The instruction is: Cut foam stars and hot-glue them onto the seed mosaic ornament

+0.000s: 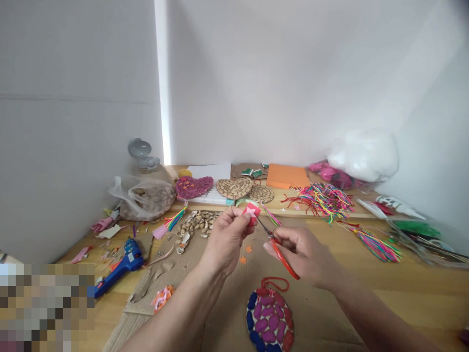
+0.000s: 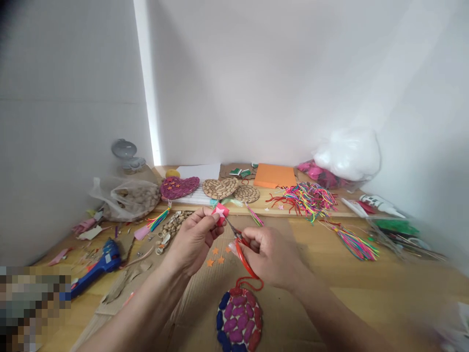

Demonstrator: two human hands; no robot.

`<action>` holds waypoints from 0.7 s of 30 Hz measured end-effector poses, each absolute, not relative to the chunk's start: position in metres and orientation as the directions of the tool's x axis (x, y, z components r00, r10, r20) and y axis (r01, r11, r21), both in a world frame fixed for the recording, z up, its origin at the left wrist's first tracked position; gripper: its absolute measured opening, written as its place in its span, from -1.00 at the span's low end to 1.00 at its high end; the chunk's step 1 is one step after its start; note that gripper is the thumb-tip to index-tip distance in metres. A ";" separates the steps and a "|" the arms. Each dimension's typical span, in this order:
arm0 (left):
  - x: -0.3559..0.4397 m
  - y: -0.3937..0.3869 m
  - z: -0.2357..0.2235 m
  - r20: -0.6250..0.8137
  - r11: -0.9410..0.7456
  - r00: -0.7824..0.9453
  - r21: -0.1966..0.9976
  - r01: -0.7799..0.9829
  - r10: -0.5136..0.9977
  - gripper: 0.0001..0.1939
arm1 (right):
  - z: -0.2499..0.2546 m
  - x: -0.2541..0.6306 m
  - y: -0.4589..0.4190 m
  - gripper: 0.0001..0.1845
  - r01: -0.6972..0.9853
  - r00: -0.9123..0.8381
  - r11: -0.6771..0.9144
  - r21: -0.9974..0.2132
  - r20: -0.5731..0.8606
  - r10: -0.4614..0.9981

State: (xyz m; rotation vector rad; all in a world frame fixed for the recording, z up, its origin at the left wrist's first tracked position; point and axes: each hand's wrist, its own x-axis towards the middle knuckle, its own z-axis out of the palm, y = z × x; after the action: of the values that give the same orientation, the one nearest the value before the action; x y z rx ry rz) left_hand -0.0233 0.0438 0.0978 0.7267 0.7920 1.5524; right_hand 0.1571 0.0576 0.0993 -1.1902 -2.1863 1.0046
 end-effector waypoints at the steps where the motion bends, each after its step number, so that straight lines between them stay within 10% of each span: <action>1: -0.023 0.043 0.098 0.019 -0.081 -0.115 0.819 -0.568 0.993 -0.73 | 0.099 0.157 0.057 -0.56 0.523 -0.514 0.341 -0.781 0.030 0.857; 21: -0.026 0.044 0.097 -0.030 -0.034 -0.089 0.769 -0.638 0.996 -0.71 | 0.093 0.158 0.060 -0.58 0.469 -0.522 0.317 -0.825 0.031 0.853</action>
State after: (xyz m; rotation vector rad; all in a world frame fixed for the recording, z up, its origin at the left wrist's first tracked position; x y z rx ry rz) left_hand -0.0256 0.0444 0.0969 0.6382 0.7436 1.5286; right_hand 0.1576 0.0602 0.0926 -1.1662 -2.1216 1.0948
